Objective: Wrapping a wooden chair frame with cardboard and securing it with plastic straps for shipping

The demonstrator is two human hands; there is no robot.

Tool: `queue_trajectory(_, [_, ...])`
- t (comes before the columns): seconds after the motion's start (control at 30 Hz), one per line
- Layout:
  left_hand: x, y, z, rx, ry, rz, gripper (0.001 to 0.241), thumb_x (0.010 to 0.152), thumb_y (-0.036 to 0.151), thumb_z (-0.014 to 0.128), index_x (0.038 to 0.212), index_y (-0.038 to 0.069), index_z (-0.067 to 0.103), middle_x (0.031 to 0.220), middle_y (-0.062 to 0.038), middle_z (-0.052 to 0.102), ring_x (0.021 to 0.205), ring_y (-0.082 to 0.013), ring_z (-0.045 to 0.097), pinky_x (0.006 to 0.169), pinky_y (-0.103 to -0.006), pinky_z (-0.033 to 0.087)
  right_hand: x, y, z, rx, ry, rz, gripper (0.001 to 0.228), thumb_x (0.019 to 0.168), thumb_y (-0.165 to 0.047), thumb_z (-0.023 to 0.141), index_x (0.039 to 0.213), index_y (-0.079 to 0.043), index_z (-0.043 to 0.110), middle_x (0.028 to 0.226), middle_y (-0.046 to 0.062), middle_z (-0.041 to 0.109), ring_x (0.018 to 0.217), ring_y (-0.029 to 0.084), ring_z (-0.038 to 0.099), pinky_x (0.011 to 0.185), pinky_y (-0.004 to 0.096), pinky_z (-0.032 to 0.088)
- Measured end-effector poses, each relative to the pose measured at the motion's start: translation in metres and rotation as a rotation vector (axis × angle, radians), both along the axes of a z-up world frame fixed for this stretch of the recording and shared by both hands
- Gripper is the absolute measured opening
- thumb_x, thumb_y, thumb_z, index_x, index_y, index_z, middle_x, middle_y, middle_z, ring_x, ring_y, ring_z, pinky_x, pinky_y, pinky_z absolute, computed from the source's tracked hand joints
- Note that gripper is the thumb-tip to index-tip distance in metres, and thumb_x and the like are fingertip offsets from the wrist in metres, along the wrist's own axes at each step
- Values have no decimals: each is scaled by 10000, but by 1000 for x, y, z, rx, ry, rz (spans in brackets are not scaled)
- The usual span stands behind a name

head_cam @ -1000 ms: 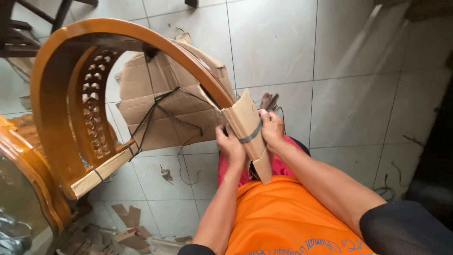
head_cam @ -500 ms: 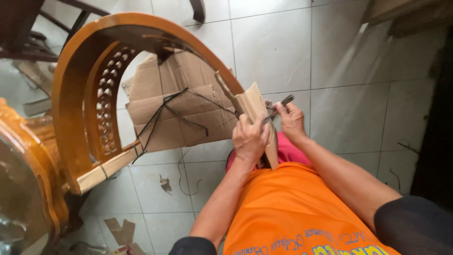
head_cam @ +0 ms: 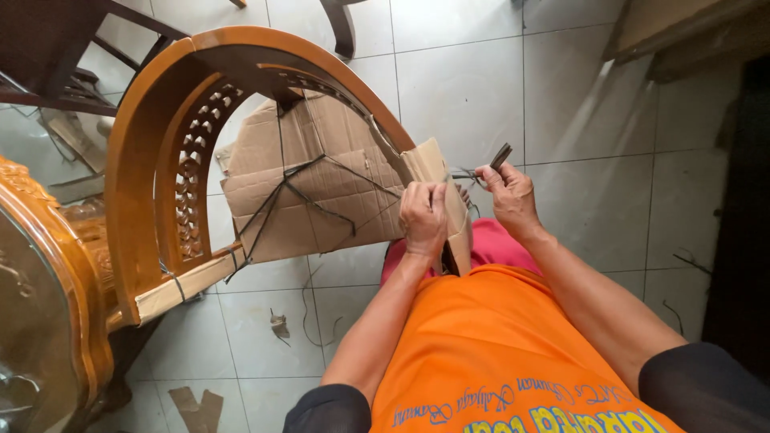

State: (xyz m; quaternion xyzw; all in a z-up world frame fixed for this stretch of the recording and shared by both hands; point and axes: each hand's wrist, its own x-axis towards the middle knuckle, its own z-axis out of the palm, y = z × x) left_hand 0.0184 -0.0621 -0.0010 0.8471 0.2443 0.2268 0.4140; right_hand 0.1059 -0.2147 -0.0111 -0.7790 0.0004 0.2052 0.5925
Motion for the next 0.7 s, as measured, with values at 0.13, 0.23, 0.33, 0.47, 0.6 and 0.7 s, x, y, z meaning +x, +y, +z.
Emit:
queue_trajectory(0.13, [12, 3, 11, -199, 70, 48, 272, 1051, 325, 582, 872, 129, 641, 664, -93, 582, 715, -381, 655, 665, -481, 509, -1, -6, 12, -38, -83, 28, 200, 1092, -242, 642, 1054, -90, 767, 888, 57, 683, 824, 111, 568, 771, 310, 551])
queue_trajectory(0.23, [21, 4, 6, -404, 141, 151, 211, 1047, 319, 558, 961, 143, 636, 607, -19, 665, 668, -270, 686, 681, -424, 523, -5, -5, 26, -43, -174, 56, 199, 1093, -210, 644, 1043, -63, 768, 906, 112, 697, 843, 165, 630, 791, 332, 552])
queue_trajectory(0.33, [22, 5, 7, -395, 202, 84, 155, 1030, 300, 587, 989, 187, 685, 612, 17, 698, 680, -220, 702, 690, -382, 534, -13, 1, 32, -39, -269, 124, 150, 1059, -149, 684, 970, -79, 783, 864, 109, 696, 831, 223, 683, 785, 370, 558])
queue_trajectory(0.47, [20, 8, 8, -229, 252, -129, 174, 998, 327, 616, 989, 217, 751, 668, 16, 731, 807, -286, 702, 761, -442, 566, -15, 21, 44, -46, -426, 221, 124, 1005, -131, 736, 886, -102, 758, 830, 71, 681, 802, 257, 682, 756, 351, 545])
queue_trajectory(0.6, [18, 8, -7, -193, 277, -221, 150, 957, 287, 615, 955, 301, 765, 703, 44, 732, 836, -266, 697, 777, -421, 587, -12, 24, 31, -59, -502, 216, 135, 1011, -139, 735, 880, -124, 761, 852, 41, 662, 804, 250, 674, 741, 332, 531])
queue_trajectory(0.7, [15, 12, 9, -113, 275, -258, 65, 903, 338, 681, 901, 338, 746, 679, 22, 700, 815, -253, 693, 774, -403, 581, -10, 25, 31, -146, -596, 264, 139, 994, -171, 751, 857, -161, 730, 880, 8, 655, 847, 253, 646, 787, 346, 517])
